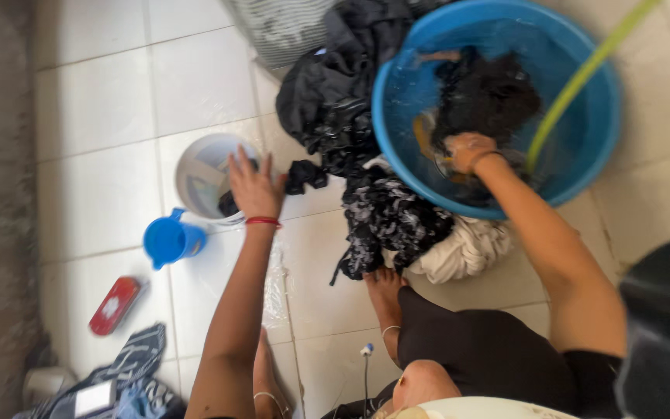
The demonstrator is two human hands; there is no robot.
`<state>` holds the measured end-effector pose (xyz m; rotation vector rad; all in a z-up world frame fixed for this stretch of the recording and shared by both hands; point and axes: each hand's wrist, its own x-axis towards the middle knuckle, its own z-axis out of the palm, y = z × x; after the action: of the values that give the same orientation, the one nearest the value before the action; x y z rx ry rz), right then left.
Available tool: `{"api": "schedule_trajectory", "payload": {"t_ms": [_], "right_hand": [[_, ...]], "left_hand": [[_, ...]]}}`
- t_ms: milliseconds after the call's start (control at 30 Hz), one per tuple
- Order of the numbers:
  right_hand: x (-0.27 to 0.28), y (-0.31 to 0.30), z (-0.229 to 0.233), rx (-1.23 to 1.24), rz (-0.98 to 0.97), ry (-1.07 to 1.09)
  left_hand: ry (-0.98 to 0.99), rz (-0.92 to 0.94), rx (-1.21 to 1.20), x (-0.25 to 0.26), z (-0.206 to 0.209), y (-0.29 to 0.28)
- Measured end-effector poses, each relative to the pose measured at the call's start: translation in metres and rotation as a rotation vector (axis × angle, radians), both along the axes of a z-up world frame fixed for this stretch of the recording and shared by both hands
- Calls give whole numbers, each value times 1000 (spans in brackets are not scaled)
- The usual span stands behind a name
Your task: The person hand-washes several pieces of clothing on a tiled floor. They use a blue scoop to pour water from a large blue basin onto the clothes, scrub them by hand, and then place the wet items into a white bucket.
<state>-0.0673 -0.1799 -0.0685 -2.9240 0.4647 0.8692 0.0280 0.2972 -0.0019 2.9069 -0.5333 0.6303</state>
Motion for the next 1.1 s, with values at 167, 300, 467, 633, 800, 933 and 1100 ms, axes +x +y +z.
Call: {"api": "schedule_trajectory", "payload": {"t_ms": [167,300,467,633,800,933,1100], "right_hand": [[-28,26,120,-77,37,-412],[-41,43,199,-127,15,-725],[-53,47,246,268,-2,-1226],[-30,37,243,1187,-318,-1432],[-7,56,235,1600,-383,-1486],[8,98,222,1682,-447,-1477],[2,132,215,1822,-419,-1370]], "left_hand": [[535,-216,-38,0,-88,-23],[861,25,-40,27,-151,-39],[649,-17,-269,15,-182,-40],[723,-121,-789,-14,-106,-61],[1054,-806,-1422,-21,-5,-131],[598,-842,-1170,-40,9,-218],[977,-602,-1463,-27,-41,-269]]}}
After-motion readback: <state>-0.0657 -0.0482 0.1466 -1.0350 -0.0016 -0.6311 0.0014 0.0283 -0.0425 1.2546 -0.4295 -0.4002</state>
